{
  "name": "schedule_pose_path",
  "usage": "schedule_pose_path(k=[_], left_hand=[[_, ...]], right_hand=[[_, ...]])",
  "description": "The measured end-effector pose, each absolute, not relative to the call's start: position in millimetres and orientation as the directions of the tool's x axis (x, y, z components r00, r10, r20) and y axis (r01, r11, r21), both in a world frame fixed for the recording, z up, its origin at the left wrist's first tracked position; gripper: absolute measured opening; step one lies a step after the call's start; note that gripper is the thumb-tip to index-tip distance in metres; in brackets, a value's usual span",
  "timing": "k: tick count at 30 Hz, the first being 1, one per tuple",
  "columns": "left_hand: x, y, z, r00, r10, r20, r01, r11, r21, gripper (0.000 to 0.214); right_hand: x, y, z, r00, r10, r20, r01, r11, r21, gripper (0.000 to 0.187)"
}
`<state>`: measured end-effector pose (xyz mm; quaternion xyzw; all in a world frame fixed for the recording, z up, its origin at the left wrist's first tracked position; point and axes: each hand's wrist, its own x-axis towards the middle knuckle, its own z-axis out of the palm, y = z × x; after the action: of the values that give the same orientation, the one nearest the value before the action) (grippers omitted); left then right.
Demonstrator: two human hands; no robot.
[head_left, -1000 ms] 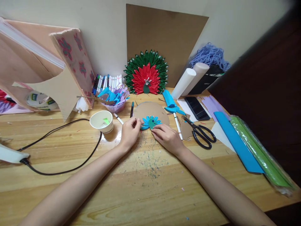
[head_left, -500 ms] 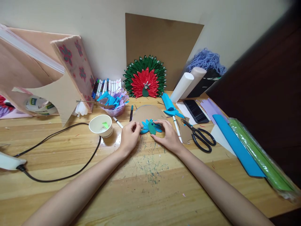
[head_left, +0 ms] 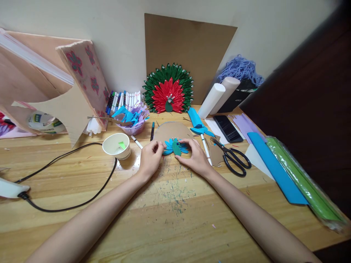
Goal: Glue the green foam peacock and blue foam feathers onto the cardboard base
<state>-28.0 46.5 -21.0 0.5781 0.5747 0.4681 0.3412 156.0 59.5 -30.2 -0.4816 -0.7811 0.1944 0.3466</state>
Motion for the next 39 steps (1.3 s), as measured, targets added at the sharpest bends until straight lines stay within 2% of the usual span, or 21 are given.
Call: schedule_pose_path(k=[22,39], left_hand=[[-28.1,46.6,-22.2,-0.105,0.983,0.152,0.332,-0.109,0.937,0.028],[-27.9,46.4,-22.6,-0.104,0.984,0.146,0.341,-0.103,0.934,0.028]], right_hand=[[155.2,57.6,-26.0,-0.359,0.862,0.359,0.629,0.507,-0.589,0.024],[156.8,58.8,-25.8,-0.386,0.845,0.370,0.617,0.534,-0.578,0.023]])
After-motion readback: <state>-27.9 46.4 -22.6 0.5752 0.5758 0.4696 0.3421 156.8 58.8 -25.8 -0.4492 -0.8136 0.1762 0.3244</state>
